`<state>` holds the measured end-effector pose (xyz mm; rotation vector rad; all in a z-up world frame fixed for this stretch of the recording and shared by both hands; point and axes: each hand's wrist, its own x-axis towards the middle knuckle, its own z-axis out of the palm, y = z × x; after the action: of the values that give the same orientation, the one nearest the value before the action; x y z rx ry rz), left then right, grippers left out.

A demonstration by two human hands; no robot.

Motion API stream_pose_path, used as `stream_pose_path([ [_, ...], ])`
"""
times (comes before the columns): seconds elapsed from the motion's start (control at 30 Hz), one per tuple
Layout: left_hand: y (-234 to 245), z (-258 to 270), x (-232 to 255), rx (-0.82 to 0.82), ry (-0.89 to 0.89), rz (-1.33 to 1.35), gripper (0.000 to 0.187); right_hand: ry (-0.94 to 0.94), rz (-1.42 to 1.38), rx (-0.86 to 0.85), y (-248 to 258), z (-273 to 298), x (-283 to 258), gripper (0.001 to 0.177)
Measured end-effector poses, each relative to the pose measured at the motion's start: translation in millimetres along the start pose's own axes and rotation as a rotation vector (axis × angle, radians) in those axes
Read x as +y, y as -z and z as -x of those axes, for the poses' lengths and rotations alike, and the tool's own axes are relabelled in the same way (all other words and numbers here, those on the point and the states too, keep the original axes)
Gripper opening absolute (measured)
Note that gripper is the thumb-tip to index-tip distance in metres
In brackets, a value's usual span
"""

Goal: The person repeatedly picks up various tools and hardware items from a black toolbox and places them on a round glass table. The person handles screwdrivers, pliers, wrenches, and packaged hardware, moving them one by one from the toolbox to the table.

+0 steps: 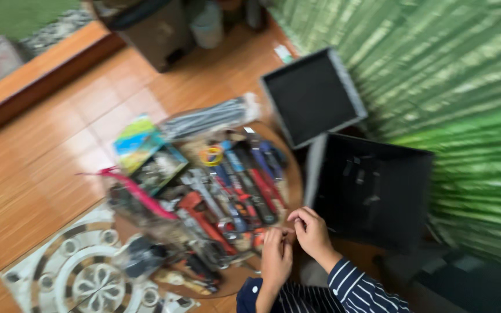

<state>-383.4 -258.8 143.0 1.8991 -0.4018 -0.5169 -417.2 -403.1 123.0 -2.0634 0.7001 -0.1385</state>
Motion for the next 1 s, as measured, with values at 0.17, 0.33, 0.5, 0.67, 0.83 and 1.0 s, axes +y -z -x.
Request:
stream_pose_path([
  [0.17,-82.0,-13.6,16.9,-0.072,-0.061,-0.090,0.031,-0.188,0.221,0.047,92.1,-16.0,141.3,0.018],
  [0.33,-129.9,-21.9,7.1,0.020,-0.037,-0.282,0.037,-0.532,0.411,-0.023,131.6,-73.6,293.1,0.014],
  [0.5,-152.6,-22.0,-12.2,0.089,-0.020,-0.294,0.036,-0.865,0.603,-0.173,121.2,-115.9,381.7,0.020],
  [0.67,-170.5,-18.8,-19.3,0.191,0.013,-0.292,0.030,-0.910,0.768,-0.189,88.8,-107.7,421.5,0.037],
  [0.83,-177.3,-20.3,-20.6,0.231,0.022,-0.317,0.029,-0.872,0.528,0.308,65.3,-100.6,431.4,0.029],
  [1.0,-182.9,-22.5,-20.1,0.260,0.047,-0.330,0.028,-0.564,0.378,0.409,64.9,-127.4,430.8,0.015],
])
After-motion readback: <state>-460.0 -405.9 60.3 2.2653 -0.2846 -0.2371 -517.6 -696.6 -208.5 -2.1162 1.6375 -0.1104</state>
